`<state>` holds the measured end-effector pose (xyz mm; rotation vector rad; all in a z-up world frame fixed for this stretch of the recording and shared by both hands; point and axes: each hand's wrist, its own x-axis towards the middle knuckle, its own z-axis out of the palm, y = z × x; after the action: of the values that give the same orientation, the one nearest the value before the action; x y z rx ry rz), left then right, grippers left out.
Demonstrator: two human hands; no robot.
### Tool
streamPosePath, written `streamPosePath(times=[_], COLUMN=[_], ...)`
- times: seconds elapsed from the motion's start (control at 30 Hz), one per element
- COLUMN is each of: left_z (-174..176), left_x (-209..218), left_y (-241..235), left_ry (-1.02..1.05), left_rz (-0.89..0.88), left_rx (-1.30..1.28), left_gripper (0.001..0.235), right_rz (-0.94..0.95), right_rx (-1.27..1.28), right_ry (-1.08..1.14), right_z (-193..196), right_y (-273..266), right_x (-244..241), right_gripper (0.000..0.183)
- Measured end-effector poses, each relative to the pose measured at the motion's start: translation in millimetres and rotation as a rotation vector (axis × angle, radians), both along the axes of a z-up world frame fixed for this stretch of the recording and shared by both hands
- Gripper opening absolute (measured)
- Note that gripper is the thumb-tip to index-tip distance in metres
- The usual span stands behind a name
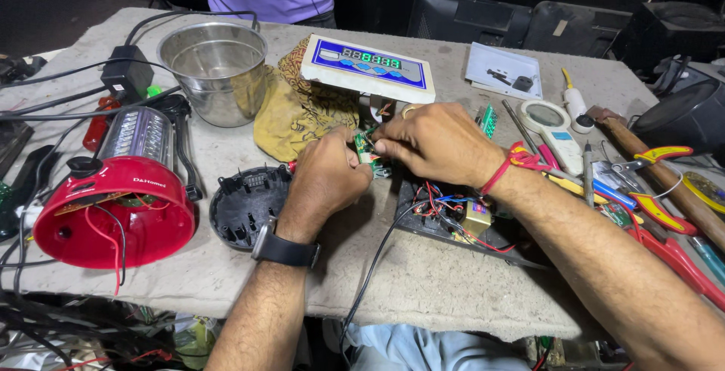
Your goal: The person assembles and tests a digital display unit by connecting wires to a circuit board and inserting it into a white enclosure. They use pliers to strip and adjust wires, then connect the display to a power source to verify operation.
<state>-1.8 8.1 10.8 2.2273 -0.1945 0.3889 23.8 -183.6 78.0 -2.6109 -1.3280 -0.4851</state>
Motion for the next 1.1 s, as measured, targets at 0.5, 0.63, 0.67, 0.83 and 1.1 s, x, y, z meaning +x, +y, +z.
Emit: streamPosePath(times=[0.5,0.63,0.67,0.83,1.1], left_z=[9,9,10,9,-4], left_x=[-6,-7,-7,-3,14], left_y=[1,2,2,6,13], left_ry=[0.073,0.023,0.011,0.25,-0.118], left_rz=[-0.076,-0.094,-0.097,-0.178,-0.058], left_rx=[-0.095,-0.061,-0.032,-0.287,-0.433], left_gripper=[0.043,0.047,0.048,0.045,0.035], right_rz=[0.082,0.194,0.211,0.233,0.29], right_rx=[0.419,0.52,0.525,0.551,0.638], right_ry=[0.502,0.625,0.638,0.718,0.706], right_z=[8,6,5,5,3], right_y=[-31,-38,-39,-40,-44], right_x=[3,9,10,16,27], right_gripper=[0.045,0.054,0.056,0.061,0.07])
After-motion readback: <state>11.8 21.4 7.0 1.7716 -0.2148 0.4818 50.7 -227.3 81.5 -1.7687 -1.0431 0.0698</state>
